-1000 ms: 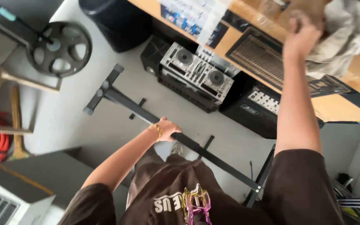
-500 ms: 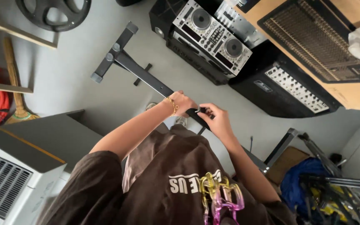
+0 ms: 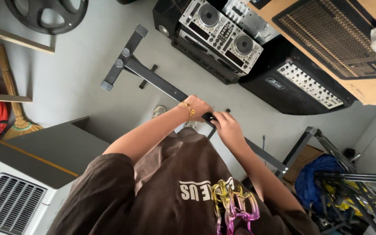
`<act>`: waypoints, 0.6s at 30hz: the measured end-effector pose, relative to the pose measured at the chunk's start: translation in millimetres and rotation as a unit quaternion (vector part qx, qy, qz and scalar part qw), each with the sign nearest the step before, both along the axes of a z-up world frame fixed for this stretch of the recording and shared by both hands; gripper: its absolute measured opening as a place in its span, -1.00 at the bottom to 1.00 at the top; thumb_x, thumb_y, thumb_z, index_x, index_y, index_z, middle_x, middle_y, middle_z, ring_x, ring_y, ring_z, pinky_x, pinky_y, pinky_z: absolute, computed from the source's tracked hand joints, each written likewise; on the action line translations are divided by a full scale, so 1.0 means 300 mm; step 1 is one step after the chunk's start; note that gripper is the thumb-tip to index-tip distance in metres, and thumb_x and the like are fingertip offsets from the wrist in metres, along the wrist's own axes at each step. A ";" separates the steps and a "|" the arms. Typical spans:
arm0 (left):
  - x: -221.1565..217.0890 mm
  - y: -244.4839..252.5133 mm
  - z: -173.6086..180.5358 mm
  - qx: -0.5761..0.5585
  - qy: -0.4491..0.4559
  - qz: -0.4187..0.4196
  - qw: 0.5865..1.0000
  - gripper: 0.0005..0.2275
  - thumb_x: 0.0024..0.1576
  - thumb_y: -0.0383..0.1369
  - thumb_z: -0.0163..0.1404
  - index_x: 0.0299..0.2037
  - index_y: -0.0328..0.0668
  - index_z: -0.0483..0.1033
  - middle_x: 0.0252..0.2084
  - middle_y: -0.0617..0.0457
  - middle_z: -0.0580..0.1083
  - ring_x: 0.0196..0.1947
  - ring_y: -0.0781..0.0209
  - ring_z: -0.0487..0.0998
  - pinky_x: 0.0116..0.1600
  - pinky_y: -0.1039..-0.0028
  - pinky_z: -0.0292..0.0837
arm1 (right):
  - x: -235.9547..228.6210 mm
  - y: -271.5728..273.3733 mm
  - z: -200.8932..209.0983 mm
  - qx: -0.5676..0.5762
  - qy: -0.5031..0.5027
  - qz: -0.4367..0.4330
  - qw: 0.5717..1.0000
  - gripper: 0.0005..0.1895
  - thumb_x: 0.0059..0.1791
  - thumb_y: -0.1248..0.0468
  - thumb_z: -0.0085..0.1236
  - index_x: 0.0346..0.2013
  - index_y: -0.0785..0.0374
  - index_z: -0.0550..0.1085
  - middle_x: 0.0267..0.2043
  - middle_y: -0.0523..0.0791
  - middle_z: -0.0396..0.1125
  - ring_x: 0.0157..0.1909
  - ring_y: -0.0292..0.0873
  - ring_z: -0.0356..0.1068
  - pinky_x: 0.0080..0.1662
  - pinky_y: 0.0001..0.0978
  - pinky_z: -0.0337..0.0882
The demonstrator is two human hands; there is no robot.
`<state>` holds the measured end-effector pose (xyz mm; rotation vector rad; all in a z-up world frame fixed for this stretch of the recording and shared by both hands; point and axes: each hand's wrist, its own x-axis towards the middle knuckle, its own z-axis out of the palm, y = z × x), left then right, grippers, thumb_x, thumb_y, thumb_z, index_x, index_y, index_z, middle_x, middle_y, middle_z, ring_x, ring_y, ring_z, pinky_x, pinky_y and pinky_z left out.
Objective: The person assembles a black metal frame by hand, aligning and joining two long bars with a central crossbar. They repeatedly adjust the fit and tighten the connection without using tools. The frame remains on the floor throughout the clip.
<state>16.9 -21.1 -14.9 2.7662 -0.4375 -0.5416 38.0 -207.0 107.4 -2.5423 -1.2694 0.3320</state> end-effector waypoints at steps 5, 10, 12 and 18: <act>0.013 -0.003 -0.003 -0.013 0.007 0.004 1.000 -0.63 0.00 0.05 0.20 0.04 0.58 0.47 -0.11 0.40 0.61 -0.03 0.25 0.66 0.11 0.30 0.50 | 0.034 -0.004 -0.070 -0.071 -0.057 -0.041 0.995 -0.48 0.06 -0.25 0.03 -0.30 0.17 0.43 -0.37 -0.04 0.39 -0.33 0.09 0.51 -0.26 -0.07 0.53; 0.018 -0.005 0.011 -0.016 0.008 0.001 1.000 -0.64 0.00 0.06 0.18 0.02 0.60 0.47 -0.09 0.41 0.61 0.00 0.27 0.65 0.12 0.31 0.50 | 0.000 0.045 -0.016 -0.044 -0.026 -0.038 0.998 -0.52 -0.02 -0.19 0.21 -0.28 0.16 0.42 -0.38 -0.08 0.39 -0.34 0.10 0.51 -0.30 -0.08 0.52; 0.021 -0.014 0.000 -0.009 0.006 0.008 1.000 -0.67 0.01 0.09 0.13 -0.02 0.49 0.52 -0.13 0.39 0.61 -0.04 0.28 0.66 0.09 0.29 0.52 | -0.004 0.053 0.012 -0.064 0.026 -0.046 0.997 -0.57 -0.05 -0.15 0.21 -0.03 -0.02 0.46 -0.23 -0.10 0.40 -0.15 0.13 0.51 -0.16 0.00 0.53; 0.005 0.026 0.103 -0.048 0.022 0.016 0.998 -0.69 0.02 0.00 0.13 0.00 0.51 0.50 -0.09 0.32 0.62 0.02 0.20 0.65 0.14 0.26 0.53 | 0.008 0.043 -0.006 -0.062 0.079 -0.122 0.987 -0.54 0.03 -0.29 0.05 -0.24 0.00 0.49 -0.41 -0.07 0.48 -0.25 0.12 0.54 -0.18 -0.06 0.51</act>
